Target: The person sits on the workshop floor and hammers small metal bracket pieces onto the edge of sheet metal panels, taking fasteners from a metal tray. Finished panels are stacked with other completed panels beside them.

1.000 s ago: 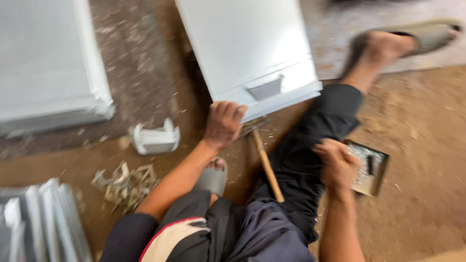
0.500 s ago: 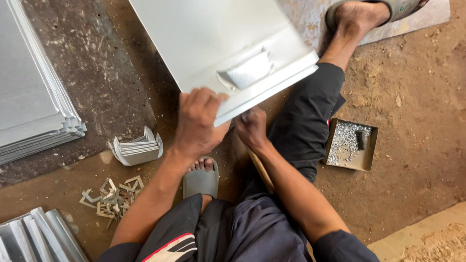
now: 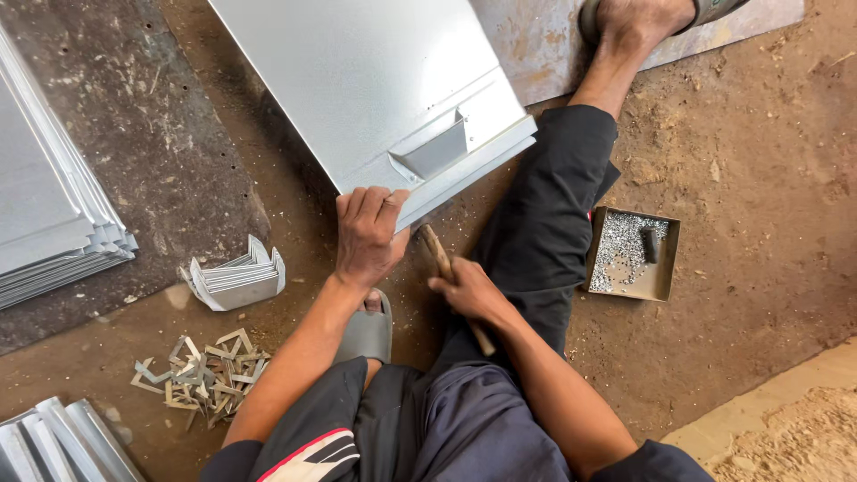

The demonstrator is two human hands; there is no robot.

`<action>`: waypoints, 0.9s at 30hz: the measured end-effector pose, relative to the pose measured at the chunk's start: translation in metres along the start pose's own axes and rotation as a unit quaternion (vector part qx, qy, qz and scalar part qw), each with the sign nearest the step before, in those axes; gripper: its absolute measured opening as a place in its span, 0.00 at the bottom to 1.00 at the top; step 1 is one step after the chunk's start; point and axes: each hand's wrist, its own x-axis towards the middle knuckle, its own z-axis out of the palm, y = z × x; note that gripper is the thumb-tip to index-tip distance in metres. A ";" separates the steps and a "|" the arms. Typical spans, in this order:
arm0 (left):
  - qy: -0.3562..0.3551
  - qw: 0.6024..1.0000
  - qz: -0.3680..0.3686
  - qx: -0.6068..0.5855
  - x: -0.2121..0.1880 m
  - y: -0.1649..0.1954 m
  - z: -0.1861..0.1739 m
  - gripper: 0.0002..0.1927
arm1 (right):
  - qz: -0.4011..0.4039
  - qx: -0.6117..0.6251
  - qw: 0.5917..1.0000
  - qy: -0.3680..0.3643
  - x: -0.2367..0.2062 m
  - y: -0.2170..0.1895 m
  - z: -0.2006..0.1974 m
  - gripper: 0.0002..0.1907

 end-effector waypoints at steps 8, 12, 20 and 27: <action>0.007 1.000 -0.003 -0.002 -0.017 -0.011 0.011 0.25 | -0.048 0.121 0.991 -0.031 -0.103 -0.012 -0.066 0.12; 0.004 1.000 -0.013 -0.006 -0.017 -0.009 0.015 0.27 | -0.091 0.258 0.960 -0.064 -0.109 -0.035 -0.070 0.12; 0.013 1.000 -0.001 -0.004 -0.018 -0.011 0.015 0.31 | -0.226 0.021 0.959 0.171 -0.062 -0.068 -0.044 0.19; 0.016 1.000 0.001 -0.002 -0.017 -0.013 0.014 0.29 | -0.266 -0.016 0.949 0.167 -0.041 -0.076 -0.046 0.20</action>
